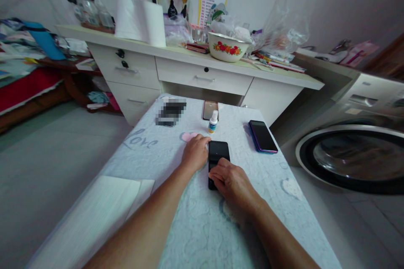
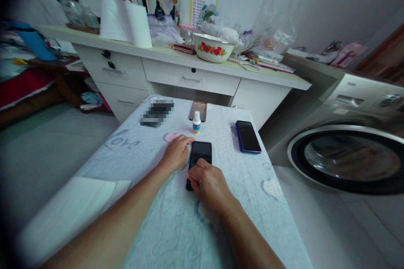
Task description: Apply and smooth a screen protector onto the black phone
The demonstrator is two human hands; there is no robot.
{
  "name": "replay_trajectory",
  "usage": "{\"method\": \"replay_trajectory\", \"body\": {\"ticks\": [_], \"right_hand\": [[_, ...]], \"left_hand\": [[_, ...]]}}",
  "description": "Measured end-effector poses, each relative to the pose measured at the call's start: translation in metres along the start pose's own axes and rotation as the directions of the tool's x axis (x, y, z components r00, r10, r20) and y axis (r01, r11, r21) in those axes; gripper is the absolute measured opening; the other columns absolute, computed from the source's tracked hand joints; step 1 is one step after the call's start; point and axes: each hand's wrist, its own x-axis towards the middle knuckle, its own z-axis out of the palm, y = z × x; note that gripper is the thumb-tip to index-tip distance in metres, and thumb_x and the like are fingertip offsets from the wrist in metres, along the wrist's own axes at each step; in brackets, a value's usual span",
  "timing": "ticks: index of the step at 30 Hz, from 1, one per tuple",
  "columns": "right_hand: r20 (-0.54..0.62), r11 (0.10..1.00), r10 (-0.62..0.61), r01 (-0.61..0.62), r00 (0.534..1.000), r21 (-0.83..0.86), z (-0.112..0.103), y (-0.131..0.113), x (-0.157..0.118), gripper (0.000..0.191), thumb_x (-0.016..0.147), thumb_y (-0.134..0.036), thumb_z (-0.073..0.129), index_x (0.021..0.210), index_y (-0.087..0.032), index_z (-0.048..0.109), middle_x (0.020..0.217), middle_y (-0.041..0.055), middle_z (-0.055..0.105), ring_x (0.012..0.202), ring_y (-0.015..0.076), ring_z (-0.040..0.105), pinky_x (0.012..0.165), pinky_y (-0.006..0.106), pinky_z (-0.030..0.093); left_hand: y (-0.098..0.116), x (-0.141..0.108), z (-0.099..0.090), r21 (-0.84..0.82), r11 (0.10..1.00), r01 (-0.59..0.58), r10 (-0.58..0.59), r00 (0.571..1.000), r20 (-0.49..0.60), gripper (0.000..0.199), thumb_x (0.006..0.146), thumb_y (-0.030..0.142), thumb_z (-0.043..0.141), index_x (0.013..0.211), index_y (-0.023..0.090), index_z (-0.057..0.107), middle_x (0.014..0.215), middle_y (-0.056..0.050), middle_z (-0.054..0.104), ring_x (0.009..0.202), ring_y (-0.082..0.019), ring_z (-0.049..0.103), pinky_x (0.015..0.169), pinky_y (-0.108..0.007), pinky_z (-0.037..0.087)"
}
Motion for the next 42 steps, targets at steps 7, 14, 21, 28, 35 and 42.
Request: {"method": "replay_trajectory", "body": {"ticks": [7,14,21,28,35,42], "right_hand": [[-0.056,0.994,0.042,-0.048,0.998,-0.101,0.005,0.004,0.011,0.021,0.092,-0.021,0.047,0.083,-0.019,0.066,0.084,0.0018,0.054,0.072,0.0106,0.053,0.065,0.022,0.038],[-0.008,0.977,0.091,-0.091,0.996,-0.193,-0.004,0.002,0.025,0.019,0.092,-0.024,0.049,0.084,-0.021,0.066,0.085,0.0014,0.055,0.071,0.0109,0.053,0.064,0.022,0.036],[-0.027,0.973,0.109,-0.112,0.994,-0.201,-0.006,0.007,0.033,0.019,0.092,-0.025,0.050,0.084,-0.021,0.067,0.086,0.0020,0.056,0.071,0.0109,0.053,0.064,0.022,0.036],[0.021,0.991,-0.050,0.052,0.999,-0.127,-0.004,0.008,0.022,0.019,0.091,-0.021,0.050,0.078,-0.019,0.064,0.080,0.0008,0.055,0.072,0.0107,0.053,0.064,0.021,0.036],[-0.018,0.992,-0.022,0.019,1.000,-0.126,0.000,0.008,0.020,0.018,0.090,-0.018,0.049,0.082,-0.020,0.065,0.082,0.0013,0.056,0.072,0.0111,0.053,0.063,0.022,0.036],[-0.058,0.977,0.140,-0.147,0.988,-0.154,-0.007,0.021,0.021,0.015,0.089,-0.022,0.052,0.083,-0.020,0.065,0.084,0.0022,0.058,0.072,0.0119,0.055,0.064,0.022,0.036]], "left_hand": [[0.000,0.000,0.000,0.001,1.000,0.026,-0.026,0.999,0.027,0.043,0.078,0.002,0.041,0.110,0.020,0.063,0.106,-0.005,0.062,0.103,-0.016,0.055,0.096,-0.028,0.042],[-0.001,0.001,-0.001,0.030,1.000,0.002,-0.003,1.000,0.029,0.041,0.080,0.005,0.041,0.112,0.019,0.063,0.106,-0.006,0.063,0.103,-0.017,0.055,0.094,-0.029,0.042],[-0.001,0.002,-0.002,0.092,0.996,0.008,-0.012,0.999,0.041,0.042,0.081,0.004,0.041,0.113,0.020,0.063,0.107,-0.007,0.062,0.105,-0.019,0.053,0.094,-0.032,0.040],[-0.002,0.001,0.000,0.107,0.994,0.005,-0.009,0.999,0.045,0.045,0.080,0.005,0.042,0.117,0.022,0.062,0.111,-0.006,0.061,0.106,-0.020,0.052,0.094,-0.033,0.040],[-0.001,0.000,-0.001,0.113,0.994,-0.010,0.004,0.998,0.057,0.047,0.079,0.004,0.042,0.118,0.023,0.061,0.111,-0.006,0.060,0.104,-0.020,0.052,0.092,-0.033,0.040],[0.002,0.000,-0.004,0.114,0.993,-0.010,0.001,0.997,0.073,0.046,0.079,0.004,0.042,0.117,0.022,0.060,0.111,-0.006,0.059,0.107,-0.020,0.050,0.095,-0.034,0.038]]}}
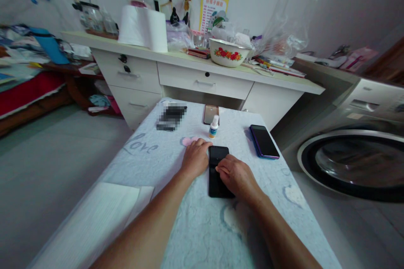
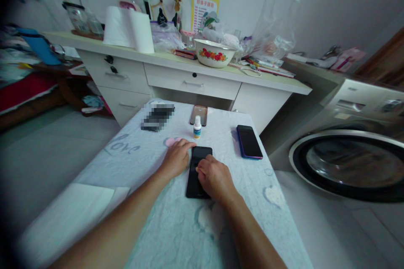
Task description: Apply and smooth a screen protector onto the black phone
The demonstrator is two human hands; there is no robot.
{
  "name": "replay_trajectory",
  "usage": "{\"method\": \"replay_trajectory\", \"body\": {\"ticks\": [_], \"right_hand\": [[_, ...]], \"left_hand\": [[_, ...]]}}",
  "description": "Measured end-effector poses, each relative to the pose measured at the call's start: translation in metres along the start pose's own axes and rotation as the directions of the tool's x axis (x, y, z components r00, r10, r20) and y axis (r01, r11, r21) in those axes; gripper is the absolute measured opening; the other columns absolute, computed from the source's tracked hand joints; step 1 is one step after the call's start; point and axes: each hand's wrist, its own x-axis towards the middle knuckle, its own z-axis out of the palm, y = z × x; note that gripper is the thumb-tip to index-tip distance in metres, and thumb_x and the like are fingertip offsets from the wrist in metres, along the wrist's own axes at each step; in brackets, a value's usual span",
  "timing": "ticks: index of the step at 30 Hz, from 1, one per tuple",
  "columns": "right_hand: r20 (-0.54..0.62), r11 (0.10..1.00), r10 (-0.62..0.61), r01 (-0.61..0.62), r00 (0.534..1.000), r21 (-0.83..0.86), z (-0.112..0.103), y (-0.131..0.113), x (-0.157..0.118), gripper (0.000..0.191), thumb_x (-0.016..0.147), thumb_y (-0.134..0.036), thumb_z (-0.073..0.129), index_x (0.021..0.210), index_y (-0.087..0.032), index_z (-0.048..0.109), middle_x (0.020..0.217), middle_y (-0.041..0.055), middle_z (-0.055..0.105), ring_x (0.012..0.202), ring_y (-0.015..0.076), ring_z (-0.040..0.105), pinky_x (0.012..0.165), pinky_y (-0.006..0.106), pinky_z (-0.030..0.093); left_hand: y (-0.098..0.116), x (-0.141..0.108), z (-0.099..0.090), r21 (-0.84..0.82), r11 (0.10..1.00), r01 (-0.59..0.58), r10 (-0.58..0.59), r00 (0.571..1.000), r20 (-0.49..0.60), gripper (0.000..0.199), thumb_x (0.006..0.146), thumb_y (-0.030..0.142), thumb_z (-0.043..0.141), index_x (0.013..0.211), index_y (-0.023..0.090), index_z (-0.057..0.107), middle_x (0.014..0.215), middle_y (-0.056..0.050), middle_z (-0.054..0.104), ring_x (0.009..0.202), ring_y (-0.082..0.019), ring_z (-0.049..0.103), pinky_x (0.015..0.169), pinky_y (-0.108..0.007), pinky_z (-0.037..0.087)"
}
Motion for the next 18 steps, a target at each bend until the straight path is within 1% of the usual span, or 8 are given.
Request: {"method": "replay_trajectory", "body": {"ticks": [3,6,18], "right_hand": [[-0.007,0.998,0.064,-0.064,0.998,-0.016,-0.004,0.007,0.000,0.012,0.087,-0.022,0.053,0.083,-0.019,0.064,0.084,0.0027,0.060,0.073,0.0125,0.055,0.064,0.023,0.035],[-0.010,0.994,0.104,-0.104,0.995,-0.032,-0.008,0.014,0.000,0.011,0.086,-0.022,0.054,0.083,-0.019,0.064,0.084,0.0027,0.061,0.072,0.0128,0.055,0.064,0.023,0.034],[-0.046,0.983,0.168,-0.171,0.985,-0.072,-0.013,0.029,0.001,0.013,0.085,-0.022,0.053,0.080,-0.018,0.064,0.080,0.0035,0.062,0.071,0.0138,0.054,0.063,0.025,0.031]], "left_hand": [[0.000,0.000,0.000,-0.004,1.000,-0.006,0.006,1.000,0.003,0.046,0.078,0.003,0.042,0.117,0.021,0.060,0.111,-0.007,0.059,0.108,-0.020,0.050,0.096,-0.033,0.038],[0.000,0.000,0.000,-0.005,1.000,-0.009,0.009,1.000,0.002,0.045,0.078,0.004,0.043,0.117,0.021,0.060,0.111,-0.007,0.059,0.109,-0.020,0.050,0.097,-0.033,0.037],[0.002,0.000,-0.002,-0.004,1.000,0.008,-0.008,1.000,-0.002,0.044,0.079,0.005,0.043,0.116,0.021,0.061,0.110,-0.006,0.060,0.108,-0.020,0.050,0.098,-0.034,0.037]]}}
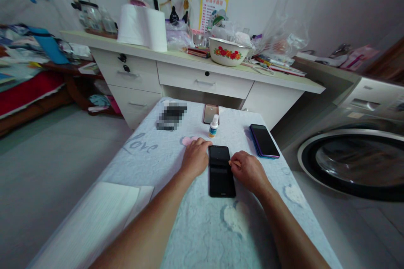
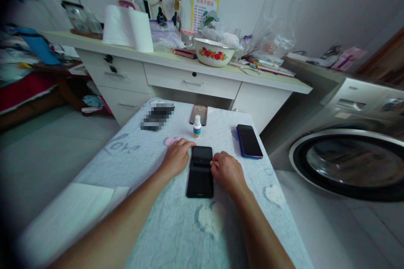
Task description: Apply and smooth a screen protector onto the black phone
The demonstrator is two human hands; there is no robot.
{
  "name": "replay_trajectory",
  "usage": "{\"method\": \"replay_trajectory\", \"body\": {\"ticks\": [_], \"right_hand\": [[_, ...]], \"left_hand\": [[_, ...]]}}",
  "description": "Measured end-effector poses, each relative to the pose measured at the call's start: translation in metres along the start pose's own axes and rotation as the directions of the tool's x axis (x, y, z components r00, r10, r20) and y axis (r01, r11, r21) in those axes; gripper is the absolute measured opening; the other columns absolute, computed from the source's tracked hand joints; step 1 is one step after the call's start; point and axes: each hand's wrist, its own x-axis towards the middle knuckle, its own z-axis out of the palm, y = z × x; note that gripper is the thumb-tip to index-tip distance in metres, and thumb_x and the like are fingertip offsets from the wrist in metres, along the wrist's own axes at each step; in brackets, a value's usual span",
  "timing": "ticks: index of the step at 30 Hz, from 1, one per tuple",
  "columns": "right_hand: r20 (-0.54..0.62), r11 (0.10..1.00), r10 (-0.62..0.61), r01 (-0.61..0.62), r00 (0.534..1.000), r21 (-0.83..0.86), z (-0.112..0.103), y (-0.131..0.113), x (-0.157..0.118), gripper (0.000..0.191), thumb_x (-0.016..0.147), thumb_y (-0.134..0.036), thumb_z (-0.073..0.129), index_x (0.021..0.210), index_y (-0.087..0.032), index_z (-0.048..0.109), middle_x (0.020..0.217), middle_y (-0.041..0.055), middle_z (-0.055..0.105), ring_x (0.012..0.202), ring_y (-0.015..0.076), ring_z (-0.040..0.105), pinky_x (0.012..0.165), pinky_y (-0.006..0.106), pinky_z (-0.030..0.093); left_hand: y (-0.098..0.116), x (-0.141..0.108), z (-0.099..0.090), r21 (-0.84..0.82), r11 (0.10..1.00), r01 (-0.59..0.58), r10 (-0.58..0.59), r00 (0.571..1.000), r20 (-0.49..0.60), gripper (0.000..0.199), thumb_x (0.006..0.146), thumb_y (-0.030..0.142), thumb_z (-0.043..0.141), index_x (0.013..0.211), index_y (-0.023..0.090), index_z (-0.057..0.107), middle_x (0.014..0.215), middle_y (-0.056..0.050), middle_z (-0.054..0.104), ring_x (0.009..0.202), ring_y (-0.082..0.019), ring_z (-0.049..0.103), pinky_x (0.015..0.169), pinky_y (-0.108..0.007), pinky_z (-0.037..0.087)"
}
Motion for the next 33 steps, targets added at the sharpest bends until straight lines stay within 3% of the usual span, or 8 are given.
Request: {"method": "replay_trajectory", "body": {"ticks": [10,22,33], "right_hand": [[0.064,0.996,-0.062,0.058,0.996,0.060,-0.001,-0.012,-0.006,0.008,0.078,-0.017,0.055,0.077,-0.019,0.062,0.080,0.0017,0.062,0.070,0.0130,0.054,0.063,0.024,0.032],[0.052,0.948,-0.308,0.302,0.950,0.099,0.010,-0.038,-0.017,0.017,0.088,-0.019,0.049,0.078,-0.019,0.063,0.081,0.0012,0.056,0.069,0.0106,0.053,0.062,0.021,0.035],[0.006,0.979,-0.202,0.202,0.979,0.017,0.015,-0.047,-0.007,0.022,0.093,-0.025,0.047,0.081,-0.020,0.065,0.084,0.0026,0.056,0.067,0.0108,0.052,0.060,0.022,0.034]], "left_hand": [[-0.002,0.000,0.002,-0.010,1.000,-0.015,0.015,1.000,-0.017,0.042,0.080,0.006,0.044,0.114,0.021,0.061,0.109,-0.007,0.060,0.109,-0.020,0.050,0.098,-0.034,0.038],[-0.002,0.001,0.005,-0.009,1.000,0.009,-0.009,1.000,-0.021,0.043,0.080,0.006,0.042,0.114,0.022,0.062,0.110,-0.006,0.060,0.110,-0.019,0.050,0.098,-0.033,0.037],[-0.001,0.000,0.003,-0.014,1.000,0.011,-0.011,1.000,-0.027,0.043,0.080,0.005,0.043,0.114,0.021,0.063,0.109,-0.006,0.060,0.109,-0.020,0.050,0.097,-0.032,0.038]]}}
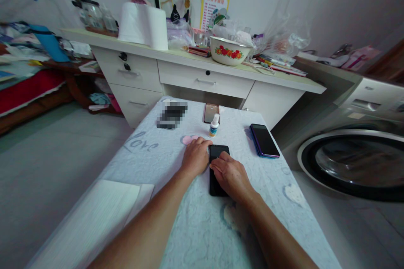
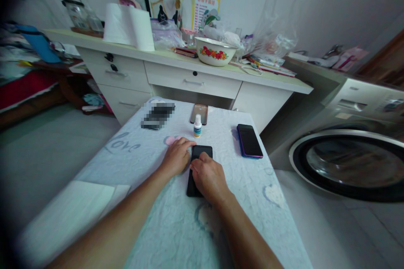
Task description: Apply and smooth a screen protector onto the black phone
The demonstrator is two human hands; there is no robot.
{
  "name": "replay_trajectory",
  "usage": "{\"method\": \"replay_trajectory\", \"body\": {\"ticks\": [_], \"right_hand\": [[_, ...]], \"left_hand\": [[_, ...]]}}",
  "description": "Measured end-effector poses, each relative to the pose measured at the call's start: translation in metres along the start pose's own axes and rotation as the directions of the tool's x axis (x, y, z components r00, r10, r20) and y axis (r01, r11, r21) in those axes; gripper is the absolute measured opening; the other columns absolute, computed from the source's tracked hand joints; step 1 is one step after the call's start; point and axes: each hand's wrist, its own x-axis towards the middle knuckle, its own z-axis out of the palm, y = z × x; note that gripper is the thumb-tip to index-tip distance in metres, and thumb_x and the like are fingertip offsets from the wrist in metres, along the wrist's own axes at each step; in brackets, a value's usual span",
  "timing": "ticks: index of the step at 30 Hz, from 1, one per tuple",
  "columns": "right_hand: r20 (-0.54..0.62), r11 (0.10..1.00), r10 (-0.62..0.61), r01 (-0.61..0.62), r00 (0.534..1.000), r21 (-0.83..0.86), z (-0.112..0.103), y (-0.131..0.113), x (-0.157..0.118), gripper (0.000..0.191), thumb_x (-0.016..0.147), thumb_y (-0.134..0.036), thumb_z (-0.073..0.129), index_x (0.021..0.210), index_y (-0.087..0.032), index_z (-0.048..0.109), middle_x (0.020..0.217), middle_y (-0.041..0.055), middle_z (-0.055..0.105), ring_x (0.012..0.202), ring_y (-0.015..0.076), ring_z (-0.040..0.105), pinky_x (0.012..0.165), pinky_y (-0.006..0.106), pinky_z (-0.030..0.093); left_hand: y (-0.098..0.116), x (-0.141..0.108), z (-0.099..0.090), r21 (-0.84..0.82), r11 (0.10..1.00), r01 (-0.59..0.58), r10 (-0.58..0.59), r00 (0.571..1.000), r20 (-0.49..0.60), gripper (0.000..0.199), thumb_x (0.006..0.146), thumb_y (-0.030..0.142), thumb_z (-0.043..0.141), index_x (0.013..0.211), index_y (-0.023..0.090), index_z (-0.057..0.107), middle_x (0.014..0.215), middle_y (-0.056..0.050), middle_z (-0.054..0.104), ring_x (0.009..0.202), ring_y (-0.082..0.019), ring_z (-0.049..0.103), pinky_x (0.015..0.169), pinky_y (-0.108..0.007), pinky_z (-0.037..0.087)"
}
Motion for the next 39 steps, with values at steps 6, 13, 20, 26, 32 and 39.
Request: {"method": "replay_trajectory", "body": {"ticks": [6,13,20,26,32,39], "right_hand": [[-0.034,0.994,0.092,-0.093,0.995,-0.052,-0.002,0.008,0.002,0.022,0.093,-0.026,0.047,0.080,-0.021,0.064,0.085,0.0020,0.057,0.069,0.0112,0.054,0.060,0.023,0.034],[-0.053,0.972,0.221,-0.225,0.974,-0.072,-0.005,0.027,0.000,0.017,0.091,-0.027,0.049,0.085,-0.021,0.064,0.086,0.0016,0.060,0.075,0.0128,0.057,0.062,0.024,0.033],[-0.090,0.956,0.272,-0.280,0.958,-0.086,-0.008,0.038,-0.002,0.018,0.090,-0.027,0.050,0.080,-0.020,0.063,0.083,0.0022,0.061,0.075,0.0133,0.056,0.063,0.024,0.032],[-0.084,0.949,0.293,-0.300,0.953,-0.100,-0.008,0.035,-0.002,0.017,0.088,-0.025,0.050,0.079,-0.020,0.063,0.083,0.0025,0.061,0.074,0.0134,0.055,0.061,0.025,0.031],[-0.071,0.972,0.225,-0.228,0.972,-0.046,-0.004,0.024,-0.003,0.014,0.087,-0.023,0.051,0.079,-0.020,0.063,0.083,0.0012,0.060,0.073,0.0125,0.055,0.062,0.024,0.032],[-0.038,0.996,0.084,-0.085,0.996,-0.009,-0.001,0.011,-0.005,0.016,0.087,-0.021,0.050,0.076,-0.020,0.062,0.082,0.0009,0.059,0.068,0.0107,0.054,0.062,0.022,0.034]], "left_hand": [[0.000,0.000,-0.001,-0.001,1.000,0.002,-0.002,1.000,0.009,0.042,0.080,0.006,0.043,0.114,0.021,0.062,0.109,-0.007,0.060,0.109,-0.020,0.051,0.098,-0.033,0.038],[-0.001,0.000,-0.001,0.009,1.000,-0.010,0.010,1.000,0.007,0.041,0.081,0.006,0.044,0.114,0.022,0.062,0.110,-0.006,0.060,0.108,-0.019,0.051,0.097,-0.032,0.038],[0.000,0.000,-0.001,0.001,1.000,-0.009,0.009,1.000,0.018,0.041,0.080,0.006,0.045,0.114,0.021,0.062,0.109,-0.006,0.060,0.108,-0.019,0.051,0.097,-0.033,0.038],[-0.001,0.000,-0.001,0.014,1.000,-0.007,0.007,1.000,0.016,0.041,0.081,0.007,0.045,0.115,0.022,0.061,0.110,-0.006,0.060,0.107,-0.020,0.051,0.095,-0.033,0.038],[0.000,0.000,-0.002,0.010,1.000,-0.003,0.003,1.000,0.019,0.040,0.081,0.007,0.044,0.115,0.022,0.061,0.110,-0.006,0.059,0.108,-0.020,0.051,0.097,-0.033,0.038],[-0.002,0.000,0.001,0.014,1.000,-0.017,0.017,1.000,0.000,0.039,0.080,0.007,0.044,0.112,0.021,0.062,0.108,-0.006,0.060,0.107,-0.020,0.051,0.097,-0.033,0.039]]}}
